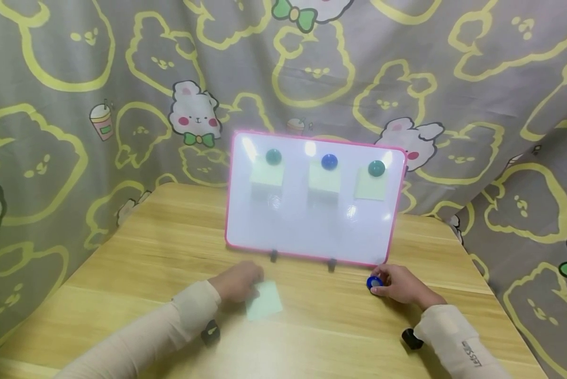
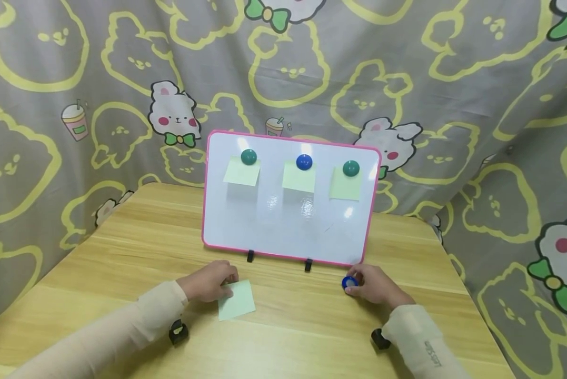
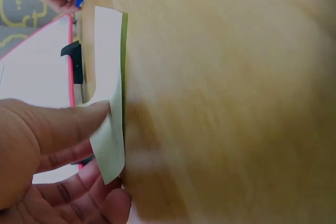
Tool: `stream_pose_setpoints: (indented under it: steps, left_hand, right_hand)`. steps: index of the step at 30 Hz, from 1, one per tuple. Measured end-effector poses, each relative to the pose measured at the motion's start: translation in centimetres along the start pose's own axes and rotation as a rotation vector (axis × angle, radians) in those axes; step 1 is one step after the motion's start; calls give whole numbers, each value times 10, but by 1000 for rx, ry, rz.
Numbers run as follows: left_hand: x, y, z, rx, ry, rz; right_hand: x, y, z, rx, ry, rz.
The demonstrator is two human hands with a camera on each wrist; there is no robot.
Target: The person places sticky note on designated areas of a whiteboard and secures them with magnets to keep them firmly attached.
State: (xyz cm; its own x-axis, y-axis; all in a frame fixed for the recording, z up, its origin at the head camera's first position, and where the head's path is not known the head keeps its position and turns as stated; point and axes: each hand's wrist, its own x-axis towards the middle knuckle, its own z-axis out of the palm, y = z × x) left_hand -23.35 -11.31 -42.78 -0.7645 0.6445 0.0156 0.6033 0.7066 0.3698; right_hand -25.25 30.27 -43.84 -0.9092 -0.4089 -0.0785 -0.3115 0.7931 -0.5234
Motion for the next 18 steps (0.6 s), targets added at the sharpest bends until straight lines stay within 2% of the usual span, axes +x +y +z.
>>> stream_pose_setpoints:
  steps: [5,8,12,18]
  left_hand:
    - [0,1,0,0,-21,-54]
    - [1,2,0,-37,-17,-79]
    - [2,2,0,-72,-1,-94]
    - [1,-1,0,-134,45,-84]
  right_hand:
    - [1,0,0,-1,7,36]
    - [1,0,0,-15,9,21]
    - [2,-1,0,-21,14,27]
    - [1,-2,0,-16,16,27]
